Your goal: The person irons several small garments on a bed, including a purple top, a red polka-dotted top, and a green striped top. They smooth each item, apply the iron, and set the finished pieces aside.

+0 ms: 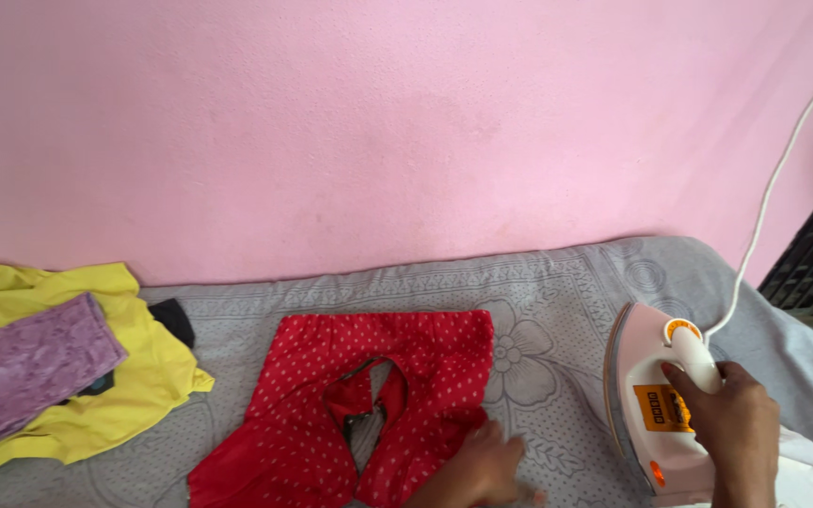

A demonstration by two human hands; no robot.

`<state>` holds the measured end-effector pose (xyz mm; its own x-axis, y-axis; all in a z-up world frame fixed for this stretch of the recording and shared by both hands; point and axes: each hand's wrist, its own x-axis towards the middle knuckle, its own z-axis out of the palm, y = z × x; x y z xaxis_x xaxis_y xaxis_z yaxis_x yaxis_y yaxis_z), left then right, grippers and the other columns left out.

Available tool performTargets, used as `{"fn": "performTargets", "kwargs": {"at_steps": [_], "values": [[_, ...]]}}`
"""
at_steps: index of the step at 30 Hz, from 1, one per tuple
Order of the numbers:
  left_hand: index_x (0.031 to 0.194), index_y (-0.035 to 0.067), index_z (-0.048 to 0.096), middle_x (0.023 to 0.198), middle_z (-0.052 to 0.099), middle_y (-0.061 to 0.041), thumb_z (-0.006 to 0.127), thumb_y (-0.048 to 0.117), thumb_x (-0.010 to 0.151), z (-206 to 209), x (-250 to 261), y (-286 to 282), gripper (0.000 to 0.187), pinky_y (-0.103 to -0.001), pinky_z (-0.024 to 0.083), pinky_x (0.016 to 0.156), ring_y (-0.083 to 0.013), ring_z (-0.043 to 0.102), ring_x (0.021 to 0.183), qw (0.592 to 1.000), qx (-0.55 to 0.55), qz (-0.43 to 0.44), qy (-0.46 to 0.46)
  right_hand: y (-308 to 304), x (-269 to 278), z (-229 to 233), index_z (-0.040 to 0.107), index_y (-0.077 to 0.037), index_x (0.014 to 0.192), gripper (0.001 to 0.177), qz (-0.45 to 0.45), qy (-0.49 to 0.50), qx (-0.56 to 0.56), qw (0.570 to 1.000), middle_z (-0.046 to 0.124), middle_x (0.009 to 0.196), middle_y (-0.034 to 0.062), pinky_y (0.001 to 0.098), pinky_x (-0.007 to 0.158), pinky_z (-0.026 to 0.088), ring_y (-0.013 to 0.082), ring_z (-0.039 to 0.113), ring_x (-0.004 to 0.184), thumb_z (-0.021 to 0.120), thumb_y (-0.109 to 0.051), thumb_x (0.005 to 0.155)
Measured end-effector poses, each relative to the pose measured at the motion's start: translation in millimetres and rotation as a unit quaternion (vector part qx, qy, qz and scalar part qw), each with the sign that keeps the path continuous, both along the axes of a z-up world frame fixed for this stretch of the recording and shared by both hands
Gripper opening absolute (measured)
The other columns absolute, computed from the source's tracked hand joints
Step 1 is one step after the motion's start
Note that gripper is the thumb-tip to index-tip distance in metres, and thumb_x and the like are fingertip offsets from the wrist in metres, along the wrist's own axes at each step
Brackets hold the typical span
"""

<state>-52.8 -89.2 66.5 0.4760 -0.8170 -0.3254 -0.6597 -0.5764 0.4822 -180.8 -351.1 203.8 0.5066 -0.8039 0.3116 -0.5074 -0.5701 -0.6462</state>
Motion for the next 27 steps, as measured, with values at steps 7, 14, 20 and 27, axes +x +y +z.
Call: {"fn": "performTargets", "kwargs": {"at_steps": [7,14,20,27], "values": [[0.136,-0.005,0.057,0.132,0.057,-0.034,0.056,0.026,0.099,-101,-14,30,0.049,-0.056,0.046,0.106,-0.0484,0.056,0.125,0.963,-0.231,0.024,-0.135,6,0,2,0.076,0.007,0.104,0.065,0.01,0.003,0.006,1.0,0.069,0.066,0.0222,0.0454,0.06,0.058,0.0326,0.074,0.054,0.082,-0.053,0.082],[0.134,0.0,0.058,0.135,0.061,-0.024,0.048,0.043,0.101,36,2,24,0.055,-0.047,0.046,0.107,-0.038,0.06,0.126,0.969,-0.227,-0.018,0.095,3,2,-2,0.075,0.009,0.106,0.068,0.012,-0.008,0.009,1.0,0.069,0.067,0.0227,0.0458,0.061,0.058,0.034,0.075,0.058,0.082,-0.053,0.08],[0.154,0.007,0.032,0.167,0.022,-0.02,0.057,0.052,0.099,46,36,51,0.075,-0.063,0.003,0.116,-0.0401,0.015,0.151,0.968,-0.155,0.132,-0.145,5,8,-3,0.076,0.006,0.106,0.067,0.025,0.004,-0.034,0.999,0.074,0.073,0.0252,0.0479,0.068,0.059,0.0372,0.075,0.067,0.083,-0.055,0.08],[0.155,0.007,0.038,0.164,0.035,-0.017,0.047,0.048,0.099,-3,73,85,0.07,-0.063,0.011,0.126,-0.0326,0.03,0.154,0.911,-0.246,0.245,-0.223,59,9,29,0.073,0.003,0.112,0.062,0.088,0.03,0.038,0.995,0.075,0.074,0.0255,0.0491,0.061,0.062,0.0372,0.078,0.062,0.081,-0.048,0.077]]}}
